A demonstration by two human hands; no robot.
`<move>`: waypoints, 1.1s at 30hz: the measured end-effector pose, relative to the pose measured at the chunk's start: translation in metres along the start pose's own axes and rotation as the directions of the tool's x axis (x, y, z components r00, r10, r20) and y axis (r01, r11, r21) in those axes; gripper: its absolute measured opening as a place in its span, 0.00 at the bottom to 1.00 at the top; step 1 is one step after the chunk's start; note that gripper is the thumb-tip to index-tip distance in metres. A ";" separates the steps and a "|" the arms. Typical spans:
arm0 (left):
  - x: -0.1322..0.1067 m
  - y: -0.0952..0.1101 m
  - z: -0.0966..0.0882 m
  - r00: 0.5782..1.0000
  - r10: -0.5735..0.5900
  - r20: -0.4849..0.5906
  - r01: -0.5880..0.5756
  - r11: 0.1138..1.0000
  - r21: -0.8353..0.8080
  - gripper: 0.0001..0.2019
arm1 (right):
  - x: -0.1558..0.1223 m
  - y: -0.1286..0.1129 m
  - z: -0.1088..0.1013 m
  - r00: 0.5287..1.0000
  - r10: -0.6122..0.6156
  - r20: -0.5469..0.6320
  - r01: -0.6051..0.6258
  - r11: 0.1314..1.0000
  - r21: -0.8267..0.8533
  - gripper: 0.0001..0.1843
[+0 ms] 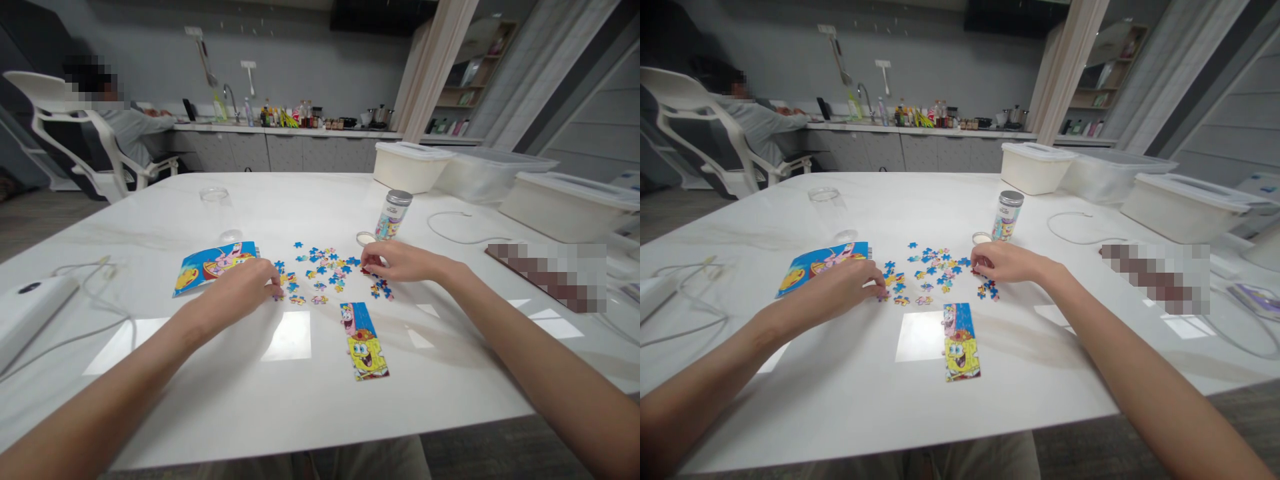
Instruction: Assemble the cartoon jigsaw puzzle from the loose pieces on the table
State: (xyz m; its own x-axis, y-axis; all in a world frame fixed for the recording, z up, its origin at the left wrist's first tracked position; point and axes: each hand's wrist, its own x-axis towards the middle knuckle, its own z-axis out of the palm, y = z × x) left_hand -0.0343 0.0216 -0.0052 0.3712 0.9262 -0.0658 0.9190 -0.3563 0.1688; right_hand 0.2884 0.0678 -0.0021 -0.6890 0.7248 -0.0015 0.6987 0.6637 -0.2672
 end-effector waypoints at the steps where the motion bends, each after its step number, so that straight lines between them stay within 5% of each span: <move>1: 0.000 0.000 -0.001 1.000 -0.009 0.005 0.009 1.000 -0.006 0.09 | 0.000 0.000 0.000 1.000 0.002 0.003 -0.002 1.000 0.005 0.07; 33: 0.001 -0.007 0.001 0.998 0.039 0.052 -0.039 0.999 0.001 0.10 | 0.000 0.001 0.002 1.000 0.000 0.023 0.000 1.000 0.020 0.07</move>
State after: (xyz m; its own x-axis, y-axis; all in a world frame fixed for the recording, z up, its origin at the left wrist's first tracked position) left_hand -0.0405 0.0248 -0.0078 0.4132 0.9040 -0.1100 0.9039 -0.3925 0.1701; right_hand 0.2884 0.0684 -0.0048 -0.6934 0.7202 -0.0232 0.6949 0.6598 -0.2860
